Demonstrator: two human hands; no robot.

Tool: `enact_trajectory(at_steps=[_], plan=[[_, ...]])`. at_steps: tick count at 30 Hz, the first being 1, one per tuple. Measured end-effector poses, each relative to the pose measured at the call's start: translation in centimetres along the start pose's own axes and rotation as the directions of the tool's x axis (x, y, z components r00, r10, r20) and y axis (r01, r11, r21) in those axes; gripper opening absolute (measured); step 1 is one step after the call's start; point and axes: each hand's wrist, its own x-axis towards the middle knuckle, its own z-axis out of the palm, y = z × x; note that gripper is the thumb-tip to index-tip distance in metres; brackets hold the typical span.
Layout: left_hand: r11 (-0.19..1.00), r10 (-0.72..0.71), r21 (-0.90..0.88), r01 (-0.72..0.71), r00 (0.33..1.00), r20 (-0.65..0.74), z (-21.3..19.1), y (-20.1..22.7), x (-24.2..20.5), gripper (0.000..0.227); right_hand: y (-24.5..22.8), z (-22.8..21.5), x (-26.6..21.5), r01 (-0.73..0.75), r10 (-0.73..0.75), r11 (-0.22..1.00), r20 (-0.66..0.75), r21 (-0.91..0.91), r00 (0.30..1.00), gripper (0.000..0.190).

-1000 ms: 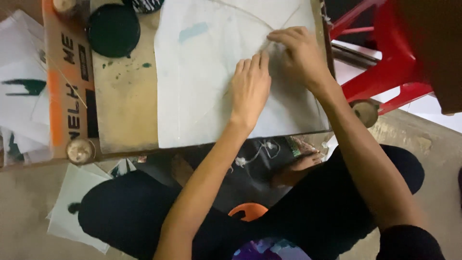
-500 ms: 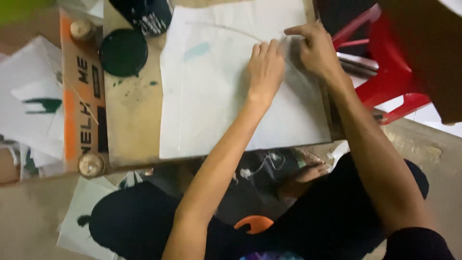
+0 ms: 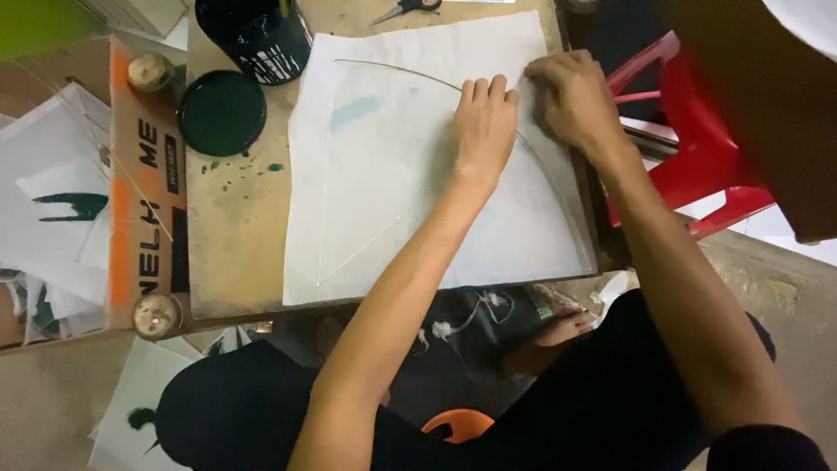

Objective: Assembling kites by aligning thin paper onto bamboo frames and pressing the edges to adhere them.

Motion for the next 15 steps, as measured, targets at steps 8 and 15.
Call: enact_trajectory(at_steps=[8,15], plan=[[0.952,-0.064,-0.297,0.072,0.997,0.039,-1.7,-2.5,-0.7,0.023,-2.0,0.1,0.9,-0.038,0.042,0.993,0.026,-0.114,0.999,0.034],[0.959,-0.064,-0.26,0.114,0.979,0.193,-1.7,-11.2,-1.8,0.031,-2.1,0.1,1.0,-0.196,0.198,0.98,0.064,-0.038,0.978,0.021]])
